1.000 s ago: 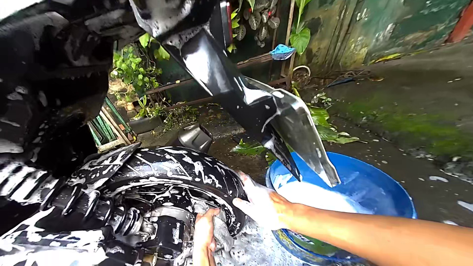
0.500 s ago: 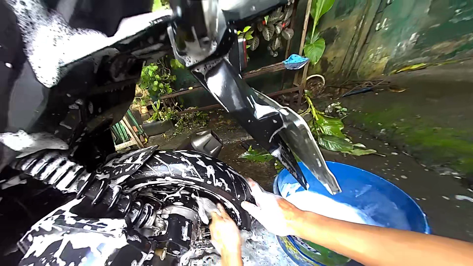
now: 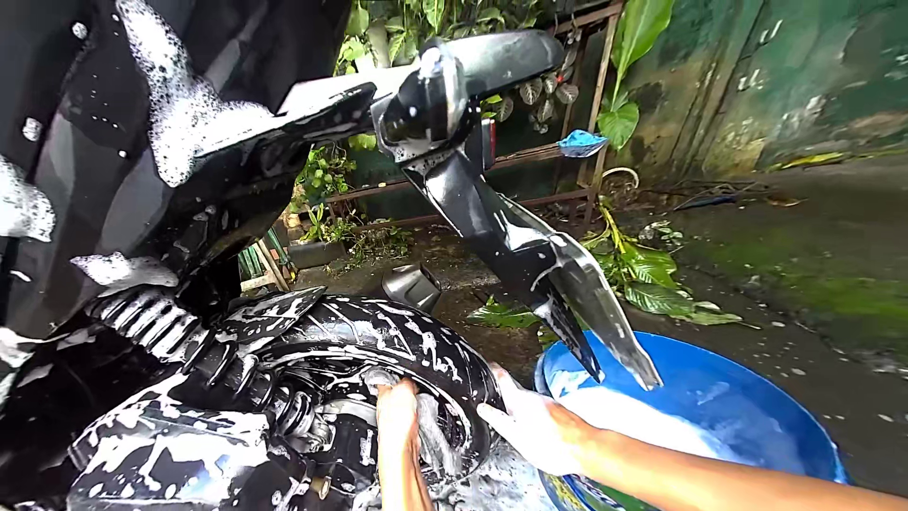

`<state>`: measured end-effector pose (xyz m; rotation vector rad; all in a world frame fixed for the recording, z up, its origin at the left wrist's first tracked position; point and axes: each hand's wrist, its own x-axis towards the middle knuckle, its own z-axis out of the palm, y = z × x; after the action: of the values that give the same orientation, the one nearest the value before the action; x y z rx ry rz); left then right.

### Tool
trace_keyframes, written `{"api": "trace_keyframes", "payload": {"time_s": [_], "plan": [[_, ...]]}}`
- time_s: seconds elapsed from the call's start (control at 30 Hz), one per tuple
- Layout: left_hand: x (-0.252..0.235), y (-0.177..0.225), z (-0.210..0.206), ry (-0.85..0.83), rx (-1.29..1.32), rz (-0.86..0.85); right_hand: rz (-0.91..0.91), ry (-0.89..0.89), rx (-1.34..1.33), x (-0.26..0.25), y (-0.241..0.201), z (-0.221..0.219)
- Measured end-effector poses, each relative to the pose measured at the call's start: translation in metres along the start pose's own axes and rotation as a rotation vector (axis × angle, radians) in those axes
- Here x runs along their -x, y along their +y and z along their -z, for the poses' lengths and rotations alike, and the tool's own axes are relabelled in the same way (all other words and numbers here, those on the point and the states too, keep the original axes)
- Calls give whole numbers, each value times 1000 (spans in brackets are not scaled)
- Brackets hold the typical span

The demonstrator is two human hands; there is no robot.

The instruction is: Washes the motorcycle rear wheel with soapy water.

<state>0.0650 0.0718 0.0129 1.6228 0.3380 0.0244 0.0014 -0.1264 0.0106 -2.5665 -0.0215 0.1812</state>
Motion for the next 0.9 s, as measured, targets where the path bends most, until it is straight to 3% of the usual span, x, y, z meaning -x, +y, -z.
{"api": "trace_keyframes", "payload": {"time_s": [0.17,0.23,0.3,0.37,0.43,0.5,0.63,0.77,0.9], "plan": [[25,-8,12,-151,519,19,-54,-20,9,-1,1,-6],[48,-7,13,-215,551,27,-87,-60,21,-2,8,-9],[59,-4,15,-195,297,13,-130,-136,42,-2,10,-8],[60,-9,17,-90,-179,21,-165,-210,85,-1,11,-6],[59,-13,11,39,-610,79,-144,-268,152,-5,16,-3],[52,-18,4,87,-832,128,-70,-329,203,-7,17,3],[37,-12,-9,129,-897,147,79,-263,5,-11,23,33],[15,-10,-29,152,-959,168,133,-41,-103,-22,14,43],[6,-19,-10,-71,-727,59,166,106,-143,-6,-14,42]]}}
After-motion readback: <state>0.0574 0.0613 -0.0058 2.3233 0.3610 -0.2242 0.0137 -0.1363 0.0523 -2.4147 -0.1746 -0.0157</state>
